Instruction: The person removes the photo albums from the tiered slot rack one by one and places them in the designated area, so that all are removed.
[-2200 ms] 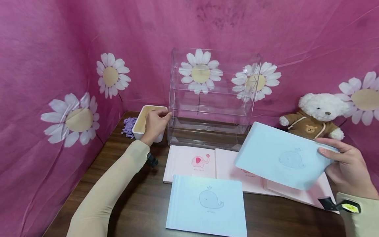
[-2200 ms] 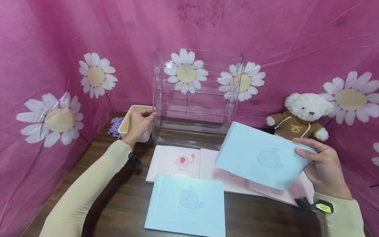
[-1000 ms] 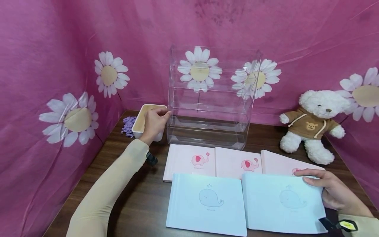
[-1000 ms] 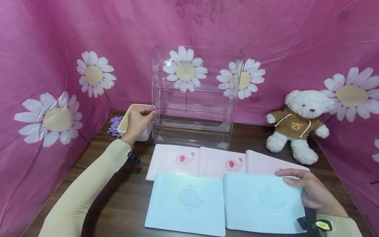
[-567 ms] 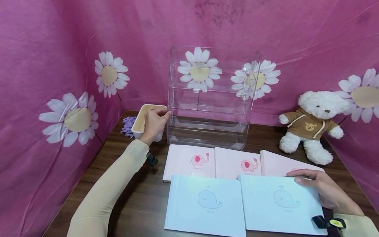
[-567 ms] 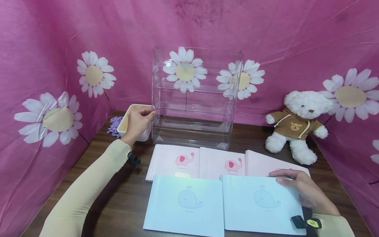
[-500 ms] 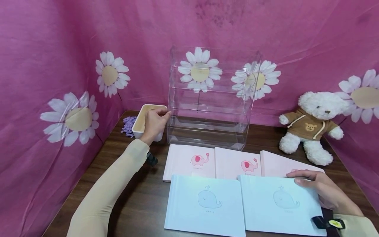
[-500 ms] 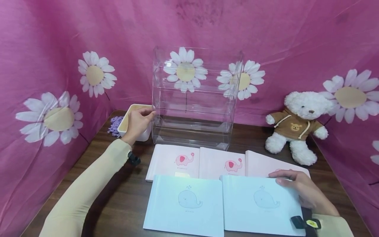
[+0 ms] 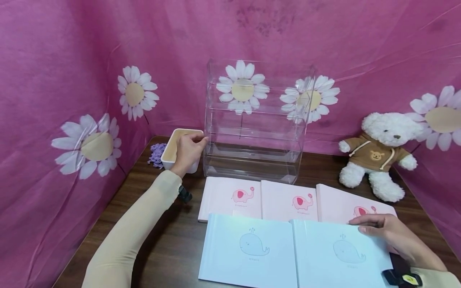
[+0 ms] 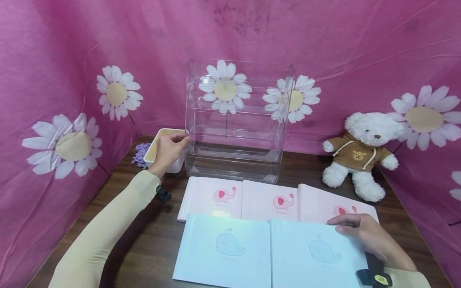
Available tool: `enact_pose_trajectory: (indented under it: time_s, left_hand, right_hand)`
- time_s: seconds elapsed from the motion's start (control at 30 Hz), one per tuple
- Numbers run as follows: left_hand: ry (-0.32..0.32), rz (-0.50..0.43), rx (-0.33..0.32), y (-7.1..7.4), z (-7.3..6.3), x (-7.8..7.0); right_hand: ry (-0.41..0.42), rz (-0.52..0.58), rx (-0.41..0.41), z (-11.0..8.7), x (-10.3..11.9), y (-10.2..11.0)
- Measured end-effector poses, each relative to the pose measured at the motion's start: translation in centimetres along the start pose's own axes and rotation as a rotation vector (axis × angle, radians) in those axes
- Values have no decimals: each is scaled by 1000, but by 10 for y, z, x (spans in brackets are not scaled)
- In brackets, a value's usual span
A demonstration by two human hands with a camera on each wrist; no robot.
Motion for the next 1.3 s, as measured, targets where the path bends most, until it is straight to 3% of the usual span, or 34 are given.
enact_pose_trajectory:
  time_s: [0.13, 0.33, 0.43, 0.67, 0.93, 1.3]
  left_hand:
    - [0, 12, -5, 0, 1, 0]
    - [-11, 8, -10, 0, 3, -2]
    - [-6, 1, -11, 0, 3, -3]
    - [10, -12, -5, 1, 2, -1]
    - [22, -17, 7, 0, 1, 2]
    - [27, -9, 8, 0, 0, 5]
  right_hand:
    - [34, -26, -3, 0, 5, -2]
    - [35, -259, -169, -3, 10, 11]
    - [23, -326, -195, -3, 11, 14]
    - [63, -241, -97, -2, 12, 7]
    - [196, -367, -242, -5, 26, 12]
    - [220, -244, -240, -3, 25, 13]
Point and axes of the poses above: each hand's wrist, its own z-axis towards the middle knuckle, its own y-axis out of the back of the hand, x = y × z, the point moved 10 cm from there along z, towards the middle knuckle, and after that the axes turned 2 degrees about -z, right-handed, at the moved point
